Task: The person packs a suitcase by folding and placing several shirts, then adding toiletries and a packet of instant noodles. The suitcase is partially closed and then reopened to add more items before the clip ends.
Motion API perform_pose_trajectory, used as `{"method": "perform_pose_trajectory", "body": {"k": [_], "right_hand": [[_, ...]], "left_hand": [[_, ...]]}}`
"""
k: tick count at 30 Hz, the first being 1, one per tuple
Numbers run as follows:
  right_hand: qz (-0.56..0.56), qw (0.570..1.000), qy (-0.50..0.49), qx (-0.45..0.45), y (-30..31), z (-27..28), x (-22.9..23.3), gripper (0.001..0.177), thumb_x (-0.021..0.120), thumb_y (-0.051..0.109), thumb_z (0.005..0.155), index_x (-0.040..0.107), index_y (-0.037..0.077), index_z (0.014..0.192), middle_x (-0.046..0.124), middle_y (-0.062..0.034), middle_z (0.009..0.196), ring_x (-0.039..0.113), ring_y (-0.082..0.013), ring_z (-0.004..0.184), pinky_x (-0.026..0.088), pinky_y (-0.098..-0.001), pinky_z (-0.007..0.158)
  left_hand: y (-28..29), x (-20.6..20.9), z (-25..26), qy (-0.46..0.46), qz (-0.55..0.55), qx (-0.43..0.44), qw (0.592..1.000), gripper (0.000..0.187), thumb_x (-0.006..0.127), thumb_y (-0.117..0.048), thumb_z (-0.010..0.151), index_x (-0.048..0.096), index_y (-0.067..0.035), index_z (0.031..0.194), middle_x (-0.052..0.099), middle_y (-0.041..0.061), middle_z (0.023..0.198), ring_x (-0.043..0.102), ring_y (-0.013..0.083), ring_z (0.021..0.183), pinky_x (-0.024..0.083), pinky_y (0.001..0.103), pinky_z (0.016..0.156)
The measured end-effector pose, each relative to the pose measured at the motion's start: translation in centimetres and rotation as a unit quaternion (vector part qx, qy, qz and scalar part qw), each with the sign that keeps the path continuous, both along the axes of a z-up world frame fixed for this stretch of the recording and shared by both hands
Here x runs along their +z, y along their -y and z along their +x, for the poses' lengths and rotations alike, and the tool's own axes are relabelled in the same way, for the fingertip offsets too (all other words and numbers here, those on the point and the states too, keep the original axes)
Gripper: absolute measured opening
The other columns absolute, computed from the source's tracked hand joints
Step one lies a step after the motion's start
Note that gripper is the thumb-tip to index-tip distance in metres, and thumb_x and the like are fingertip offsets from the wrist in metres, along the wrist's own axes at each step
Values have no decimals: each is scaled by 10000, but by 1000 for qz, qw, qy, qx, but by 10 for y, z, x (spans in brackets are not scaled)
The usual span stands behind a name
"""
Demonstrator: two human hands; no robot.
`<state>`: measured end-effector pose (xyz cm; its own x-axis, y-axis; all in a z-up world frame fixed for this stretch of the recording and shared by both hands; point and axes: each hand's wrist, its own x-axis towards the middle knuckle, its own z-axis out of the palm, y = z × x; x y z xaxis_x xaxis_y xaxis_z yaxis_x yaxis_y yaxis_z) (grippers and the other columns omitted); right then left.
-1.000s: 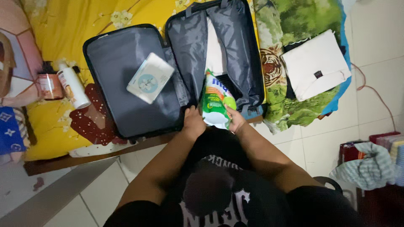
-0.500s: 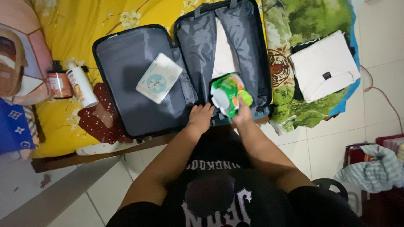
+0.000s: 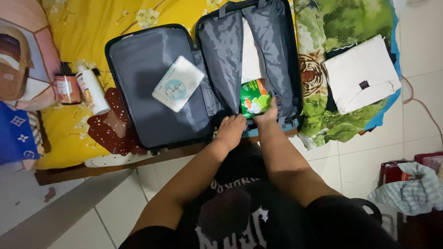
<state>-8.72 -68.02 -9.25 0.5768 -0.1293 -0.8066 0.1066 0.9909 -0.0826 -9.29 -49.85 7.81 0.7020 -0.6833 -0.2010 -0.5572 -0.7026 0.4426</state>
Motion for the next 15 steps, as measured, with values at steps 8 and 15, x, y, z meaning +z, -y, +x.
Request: {"method": "perform_pose_trajectory", "body": {"k": [8, 15], "right_hand": [[-106, 987, -108, 46, 2, -7, -11, 399, 576, 294, 1041, 602, 61, 1364, 651, -124, 1348, 629, -335, 1230, 503, -566, 1072], [-49, 994, -36, 95, 15, -15, -13, 448, 567, 295, 983, 597, 34, 1347, 686, -147, 1311, 647, -333, 1210, 526, -529, 1045]], "left_hand": [[-8, 5, 1, -20, 3, 4, 1000, 376, 533, -48, 859, 609, -46, 1226, 597, 125, 1216, 608, 332, 1066, 464, 481, 918], [-6, -4, -3, -38, 13, 8, 999, 305, 527, -43, 866, 613, -37, 1158, 594, 142, 1194, 615, 355, 1070, 480, 495, 919]]}}
